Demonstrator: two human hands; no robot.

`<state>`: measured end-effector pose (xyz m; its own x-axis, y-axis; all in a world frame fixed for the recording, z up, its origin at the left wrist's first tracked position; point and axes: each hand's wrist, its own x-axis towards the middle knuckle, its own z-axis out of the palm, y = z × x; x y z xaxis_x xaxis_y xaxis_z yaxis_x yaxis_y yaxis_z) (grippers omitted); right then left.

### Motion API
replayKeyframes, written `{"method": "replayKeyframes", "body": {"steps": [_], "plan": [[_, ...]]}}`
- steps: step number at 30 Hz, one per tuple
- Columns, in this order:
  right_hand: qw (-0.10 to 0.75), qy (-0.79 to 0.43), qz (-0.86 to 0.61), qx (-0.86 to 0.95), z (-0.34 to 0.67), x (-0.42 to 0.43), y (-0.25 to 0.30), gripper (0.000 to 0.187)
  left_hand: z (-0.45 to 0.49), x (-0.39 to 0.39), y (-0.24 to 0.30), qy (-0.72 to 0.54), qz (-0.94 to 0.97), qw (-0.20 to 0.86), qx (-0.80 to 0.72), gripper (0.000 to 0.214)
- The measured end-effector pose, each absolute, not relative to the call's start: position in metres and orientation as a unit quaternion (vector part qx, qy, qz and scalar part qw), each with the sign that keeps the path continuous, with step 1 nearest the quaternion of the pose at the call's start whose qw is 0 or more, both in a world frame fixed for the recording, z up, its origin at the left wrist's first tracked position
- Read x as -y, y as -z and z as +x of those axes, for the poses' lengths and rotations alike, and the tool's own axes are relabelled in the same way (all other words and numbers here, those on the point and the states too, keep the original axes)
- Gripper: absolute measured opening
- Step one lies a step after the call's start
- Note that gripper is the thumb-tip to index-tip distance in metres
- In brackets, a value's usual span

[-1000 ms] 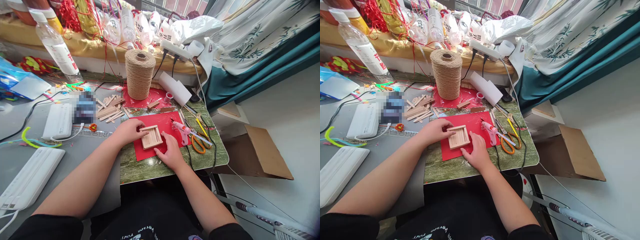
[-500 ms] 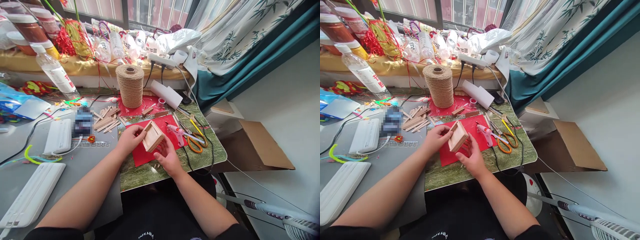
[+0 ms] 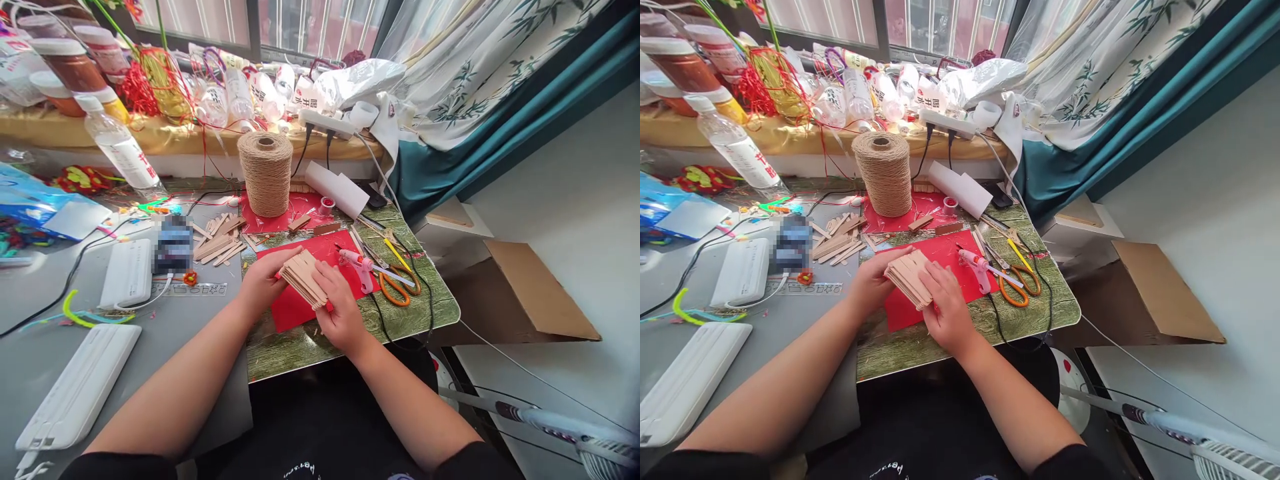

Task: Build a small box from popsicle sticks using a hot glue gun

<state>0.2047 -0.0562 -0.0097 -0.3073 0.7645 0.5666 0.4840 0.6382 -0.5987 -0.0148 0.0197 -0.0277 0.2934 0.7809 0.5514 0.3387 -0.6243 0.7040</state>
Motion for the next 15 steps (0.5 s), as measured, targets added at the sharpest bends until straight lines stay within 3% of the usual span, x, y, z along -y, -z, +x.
{"method": "replayKeyframes", "body": {"steps": [4,7,11,15], "plan": [[0.445,-0.137,-0.397,0.791,0.219,0.049,0.004,0.053,-0.016,-0.02,0.024,-0.485,0.782,0.212,-0.329,0.042],[0.485,-0.191,-0.417,0.745,0.221,0.047,0.007,0.042,-0.015,-0.019,0.017,-0.486,0.786,0.212,-0.317,0.036],[0.526,-0.421,-0.463,0.576,0.214,0.046,0.02,0.036,-0.011,-0.017,0.013,-0.477,0.752,0.268,-0.368,0.038],[0.435,-0.594,-0.471,0.487,0.21,0.048,0.032,0.043,-0.014,-0.022,0.016,-0.421,0.7,0.329,-0.474,0.034]]}}
